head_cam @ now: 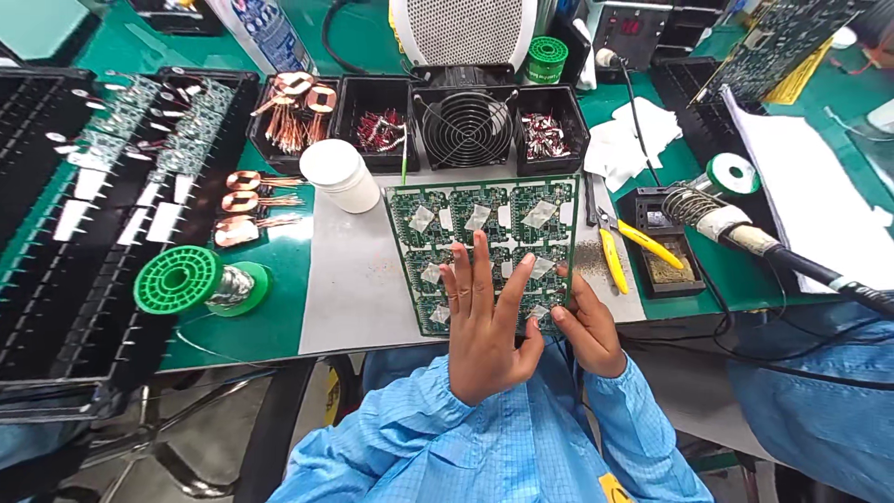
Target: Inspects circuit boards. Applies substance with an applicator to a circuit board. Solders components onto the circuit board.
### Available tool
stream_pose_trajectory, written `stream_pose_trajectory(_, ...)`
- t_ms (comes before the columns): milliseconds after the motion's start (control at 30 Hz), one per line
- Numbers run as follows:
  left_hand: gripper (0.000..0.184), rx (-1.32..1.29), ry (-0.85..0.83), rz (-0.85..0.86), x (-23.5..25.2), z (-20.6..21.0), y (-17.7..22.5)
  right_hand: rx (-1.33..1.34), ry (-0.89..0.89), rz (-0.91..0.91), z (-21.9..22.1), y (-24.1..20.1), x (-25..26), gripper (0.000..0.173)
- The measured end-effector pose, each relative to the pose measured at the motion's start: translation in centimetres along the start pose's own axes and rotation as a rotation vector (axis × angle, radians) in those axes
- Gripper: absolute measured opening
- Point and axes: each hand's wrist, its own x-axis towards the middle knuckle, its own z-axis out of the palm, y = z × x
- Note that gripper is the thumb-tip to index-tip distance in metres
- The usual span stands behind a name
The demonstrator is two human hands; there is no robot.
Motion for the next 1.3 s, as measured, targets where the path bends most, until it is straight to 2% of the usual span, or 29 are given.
stream_pose_trajectory(700,0.060,-0.044,-0.082,0.062,0.1,-0.6,-1.1,-0.019,-0.051,-0.019,0.2,0.0,-0.1,0.041)
stream_pose_trajectory(1133,0.052,0.015,-0.021,0.054,-0.1,0.2,-1.0,-0.079,-0.050,-0.009,0.2,-0.1,0.0,0.042)
stream_pose_trajectory(1300,0.060,0.003,-0.031,0.064,-0.2,0.2,-1.2,-0.089,-0.049,-0.007,0.2,-0.2,0.0,0.043)
